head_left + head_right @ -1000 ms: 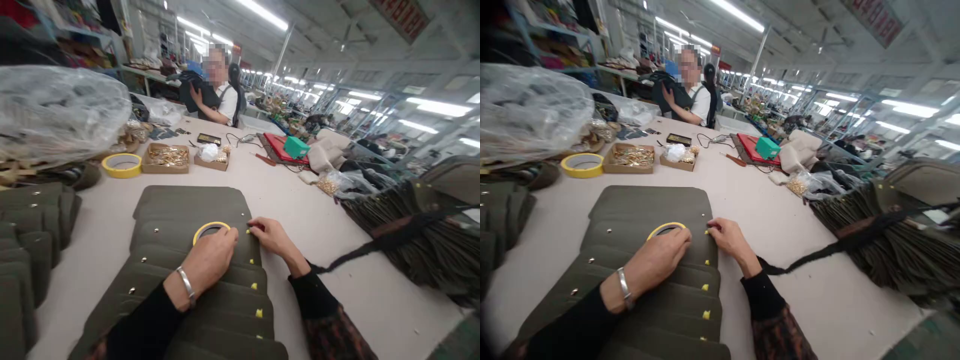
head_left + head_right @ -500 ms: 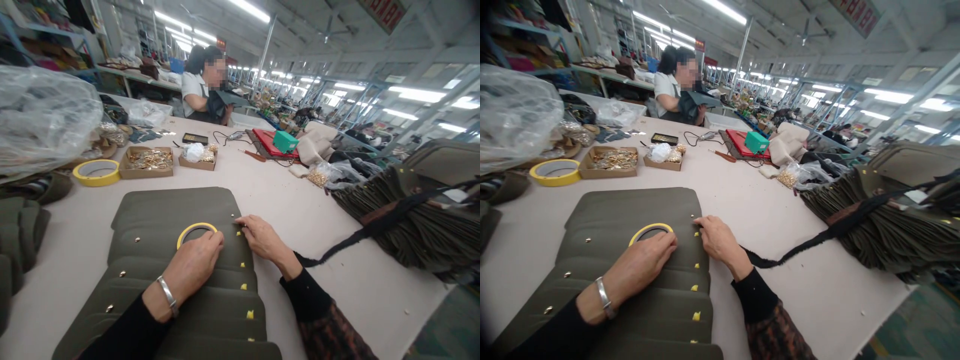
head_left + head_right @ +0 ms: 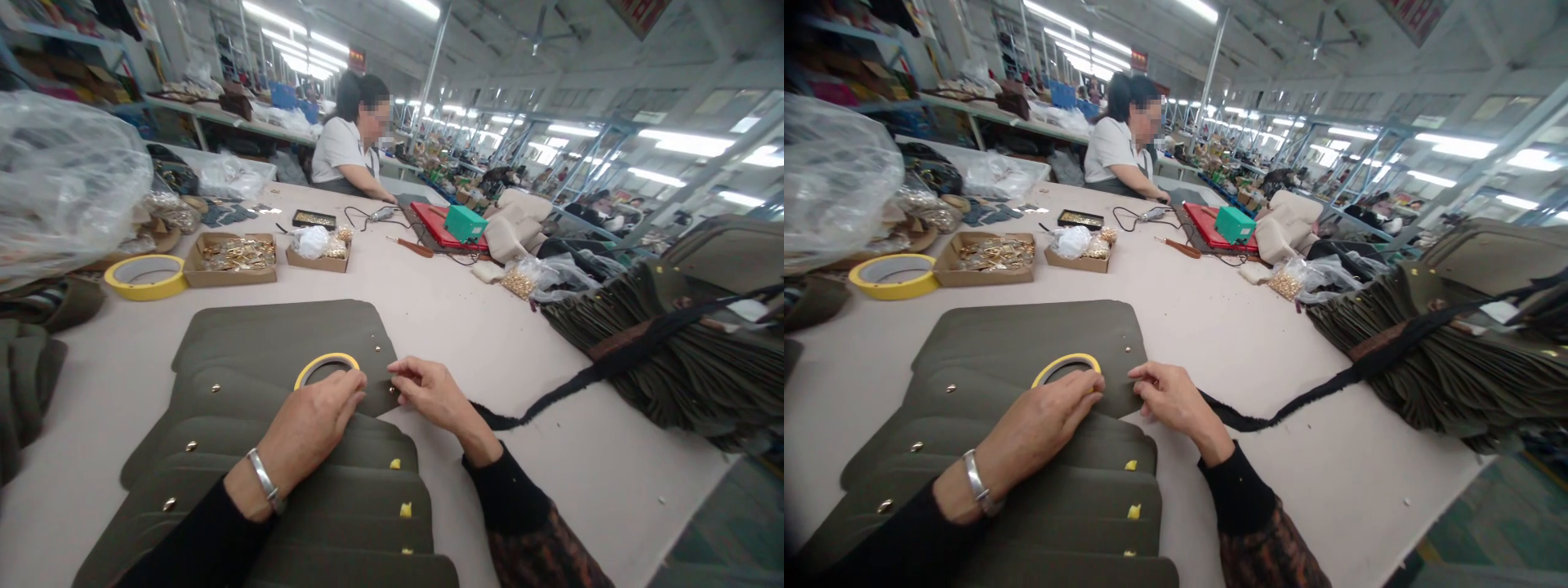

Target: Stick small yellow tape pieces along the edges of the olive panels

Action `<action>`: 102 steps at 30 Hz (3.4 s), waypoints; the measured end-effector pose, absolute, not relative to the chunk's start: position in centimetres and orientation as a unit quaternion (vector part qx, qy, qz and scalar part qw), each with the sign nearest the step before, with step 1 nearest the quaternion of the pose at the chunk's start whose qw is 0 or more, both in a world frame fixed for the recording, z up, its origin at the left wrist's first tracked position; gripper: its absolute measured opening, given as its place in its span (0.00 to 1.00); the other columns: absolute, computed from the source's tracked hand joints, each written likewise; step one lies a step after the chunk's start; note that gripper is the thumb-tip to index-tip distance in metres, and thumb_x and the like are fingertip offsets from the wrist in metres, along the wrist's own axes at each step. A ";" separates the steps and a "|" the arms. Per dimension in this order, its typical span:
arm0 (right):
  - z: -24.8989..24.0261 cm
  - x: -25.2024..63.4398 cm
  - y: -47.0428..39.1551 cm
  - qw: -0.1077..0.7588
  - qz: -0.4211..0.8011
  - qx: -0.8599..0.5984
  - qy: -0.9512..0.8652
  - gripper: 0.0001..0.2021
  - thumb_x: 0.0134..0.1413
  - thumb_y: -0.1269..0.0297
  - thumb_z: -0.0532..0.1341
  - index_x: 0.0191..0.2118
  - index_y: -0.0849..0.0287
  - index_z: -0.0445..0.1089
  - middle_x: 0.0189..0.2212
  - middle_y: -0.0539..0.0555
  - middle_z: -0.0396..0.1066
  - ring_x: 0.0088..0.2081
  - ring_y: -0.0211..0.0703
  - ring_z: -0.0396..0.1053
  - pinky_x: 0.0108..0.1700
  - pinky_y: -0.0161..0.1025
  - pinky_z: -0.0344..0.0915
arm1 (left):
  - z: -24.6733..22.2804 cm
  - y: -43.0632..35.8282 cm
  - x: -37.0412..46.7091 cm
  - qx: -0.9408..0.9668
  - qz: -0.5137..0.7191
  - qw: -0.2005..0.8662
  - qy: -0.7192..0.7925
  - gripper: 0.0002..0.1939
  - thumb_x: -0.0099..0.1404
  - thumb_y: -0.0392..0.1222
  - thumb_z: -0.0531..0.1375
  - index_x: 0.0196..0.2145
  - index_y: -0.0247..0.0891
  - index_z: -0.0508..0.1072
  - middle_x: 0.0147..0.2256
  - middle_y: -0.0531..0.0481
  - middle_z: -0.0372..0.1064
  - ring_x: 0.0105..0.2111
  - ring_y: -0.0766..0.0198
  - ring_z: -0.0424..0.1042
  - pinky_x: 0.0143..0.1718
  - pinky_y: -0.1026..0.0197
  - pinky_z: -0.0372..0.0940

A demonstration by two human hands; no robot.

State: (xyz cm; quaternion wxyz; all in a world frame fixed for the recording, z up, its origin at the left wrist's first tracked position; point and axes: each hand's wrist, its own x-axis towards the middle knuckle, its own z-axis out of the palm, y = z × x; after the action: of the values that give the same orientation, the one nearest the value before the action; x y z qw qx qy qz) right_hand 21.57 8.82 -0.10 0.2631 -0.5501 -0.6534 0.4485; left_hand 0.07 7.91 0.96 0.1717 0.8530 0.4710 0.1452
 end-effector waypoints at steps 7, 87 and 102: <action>1.6 20.0 7.2 0.368 0.300 -0.480 -0.738 0.10 0.57 0.69 0.58 0.42 0.57 0.75 0.35 0.52 0.76 0.36 0.40 0.72 0.40 0.36 0.67 | 0.5 7.7 0.1 0.841 0.268 0.183 0.432 0.17 0.71 0.42 0.51 0.56 0.44 0.63 0.49 0.51 0.73 0.44 0.62 0.75 0.45 0.62 0.68; -0.7 19.8 9.3 0.139 0.124 -0.591 -0.784 0.09 0.54 0.75 0.58 0.34 0.60 0.76 0.32 0.57 0.77 0.36 0.45 0.74 0.41 0.36 0.65 | 0.3 7.9 0.8 0.854 0.120 0.131 0.489 0.11 0.72 0.37 0.43 0.37 0.39 0.64 0.34 0.50 0.66 0.32 0.61 0.69 0.33 0.59 0.61; 0.8 20.6 7.8 0.319 0.317 -0.521 -0.725 0.09 0.54 0.70 0.58 0.36 0.59 0.76 0.29 0.50 0.76 0.29 0.37 0.70 0.32 0.31 0.64 | -0.3 8.0 0.5 0.836 0.341 0.136 0.407 0.13 0.71 0.40 0.50 0.49 0.42 0.67 0.44 0.50 0.75 0.41 0.64 0.76 0.43 0.64 0.69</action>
State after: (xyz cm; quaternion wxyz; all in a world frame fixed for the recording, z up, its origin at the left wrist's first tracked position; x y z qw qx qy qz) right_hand 20.60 7.78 0.84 0.3194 -0.5208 -0.7252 0.3175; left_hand 0.53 8.03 -0.26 0.1362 0.8364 0.4069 0.3410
